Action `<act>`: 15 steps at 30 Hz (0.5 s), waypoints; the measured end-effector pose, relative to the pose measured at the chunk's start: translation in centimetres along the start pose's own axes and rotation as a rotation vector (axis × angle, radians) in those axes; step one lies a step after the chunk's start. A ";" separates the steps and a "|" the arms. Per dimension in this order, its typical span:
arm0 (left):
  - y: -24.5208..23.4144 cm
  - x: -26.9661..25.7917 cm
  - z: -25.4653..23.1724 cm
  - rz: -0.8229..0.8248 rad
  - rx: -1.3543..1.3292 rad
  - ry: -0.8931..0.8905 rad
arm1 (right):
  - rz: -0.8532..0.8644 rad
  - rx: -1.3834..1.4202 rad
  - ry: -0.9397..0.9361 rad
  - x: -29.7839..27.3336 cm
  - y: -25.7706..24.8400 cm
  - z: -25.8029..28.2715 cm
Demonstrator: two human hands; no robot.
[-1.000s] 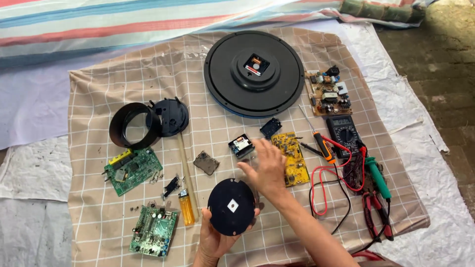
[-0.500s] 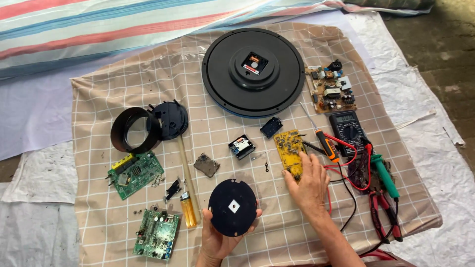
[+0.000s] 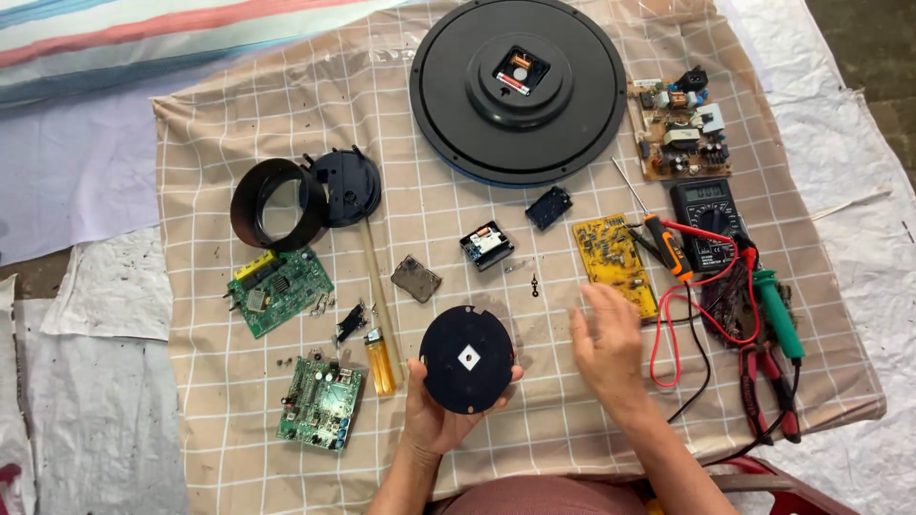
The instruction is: The person uses a soldering iron to work on a small black electronic component on a table covered with a checkered cloth. They then pick up a round clock face and a small black box, manipulating the internal gears and parts with their fingers.
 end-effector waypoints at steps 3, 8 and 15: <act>0.9 0.0 0.0 -0.011 0.025 -0.001 | 0.042 0.086 -0.062 1.3 2.2 1.6; 0.5 0.0 -0.1 -0.003 -0.001 -0.005 | 0.138 -0.110 -0.098 2.9 6.8 1.2; 0.3 0.1 0.0 0.005 -0.142 -0.048 | 0.034 -0.050 -0.224 2.7 6.2 1.1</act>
Point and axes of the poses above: each hand's wrist, its own x-axis towards the middle knuckle, its own y-axis out of the palm, z = x × y, the point moved 2 cm from there along x, towards the middle knuckle, and after that the axes turned 7 degrees about -z, right-handed, at the moved point
